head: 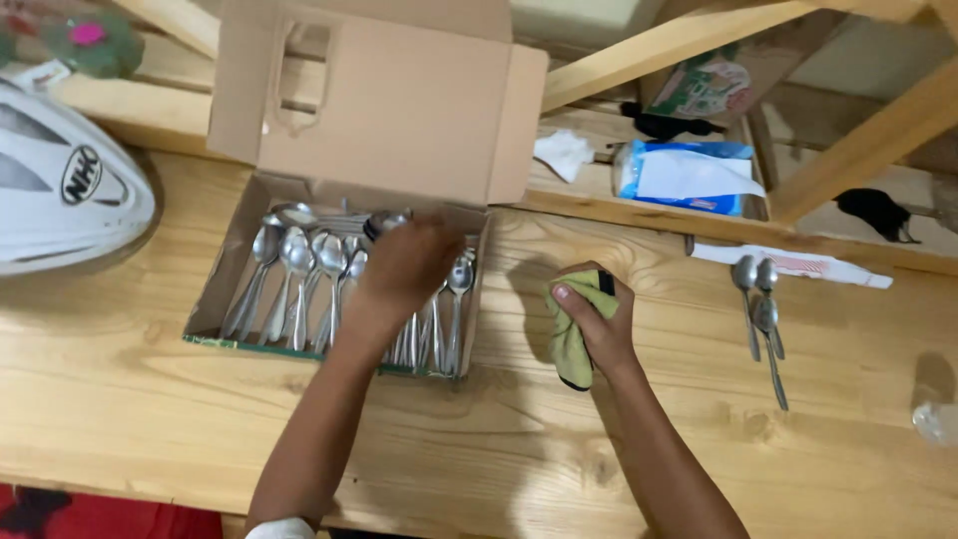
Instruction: The person wipes multiple metal spoons one by one with a green cloth on a wooden table. They pick each spoon from a cardboard box, wipe it, and place it on the table. The process is repeated for several spoons throughout the clip.
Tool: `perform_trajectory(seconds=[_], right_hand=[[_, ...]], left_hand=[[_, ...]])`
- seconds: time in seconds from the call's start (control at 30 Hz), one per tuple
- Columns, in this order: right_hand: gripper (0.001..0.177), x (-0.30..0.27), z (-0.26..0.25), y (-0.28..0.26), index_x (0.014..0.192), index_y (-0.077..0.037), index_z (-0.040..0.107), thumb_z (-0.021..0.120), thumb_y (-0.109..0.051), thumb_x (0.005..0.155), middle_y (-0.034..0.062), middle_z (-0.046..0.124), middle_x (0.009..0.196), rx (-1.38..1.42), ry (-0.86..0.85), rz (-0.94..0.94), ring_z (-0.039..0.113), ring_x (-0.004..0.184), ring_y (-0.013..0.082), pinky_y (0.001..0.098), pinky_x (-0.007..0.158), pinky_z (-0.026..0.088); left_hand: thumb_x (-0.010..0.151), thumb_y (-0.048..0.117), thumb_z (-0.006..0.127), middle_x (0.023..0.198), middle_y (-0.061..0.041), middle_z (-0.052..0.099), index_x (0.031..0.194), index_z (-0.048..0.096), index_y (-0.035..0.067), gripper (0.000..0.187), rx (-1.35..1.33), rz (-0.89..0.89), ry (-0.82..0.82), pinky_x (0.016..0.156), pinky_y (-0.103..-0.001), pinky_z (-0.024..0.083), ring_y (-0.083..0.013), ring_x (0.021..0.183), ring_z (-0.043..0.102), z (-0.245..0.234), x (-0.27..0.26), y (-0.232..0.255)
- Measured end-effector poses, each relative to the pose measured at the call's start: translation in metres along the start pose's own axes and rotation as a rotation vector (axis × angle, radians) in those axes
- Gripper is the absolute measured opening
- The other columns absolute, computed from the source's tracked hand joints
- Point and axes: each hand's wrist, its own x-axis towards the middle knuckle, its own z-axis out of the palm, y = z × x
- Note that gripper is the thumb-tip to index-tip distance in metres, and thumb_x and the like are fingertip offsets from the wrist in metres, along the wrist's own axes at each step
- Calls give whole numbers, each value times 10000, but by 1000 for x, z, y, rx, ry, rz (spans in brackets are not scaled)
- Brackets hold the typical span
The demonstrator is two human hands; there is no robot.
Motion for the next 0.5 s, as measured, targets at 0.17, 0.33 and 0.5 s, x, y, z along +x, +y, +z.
perform_trajectory(seconds=[0.17,0.33,0.5], right_hand=[[189,-8,-66,7,893,-15,713,756,-178,807,119,634,633,-34,124,17,559,606,129,279,626,475],[171,-14,-123,7,894,-26,708,745,-177,822,110,646,656,-59,222,15,556,621,120,279,629,475],[183,-20,-167,10,885,-36,689,757,-194,823,117,643,641,-57,328,-8,562,589,128,286,612,485]], left_hand=[[935,176,532,833,-136,696,968,739,86,228,-215,245,-170,618,-463,578,-363,748,700,-1,-11,76],[968,196,542,845,-93,686,990,735,91,222,-212,404,-267,612,-400,567,-299,764,698,31,-11,134],[965,151,548,847,-146,678,1024,721,33,218,-290,487,-364,638,-421,572,-336,766,696,56,3,190]])
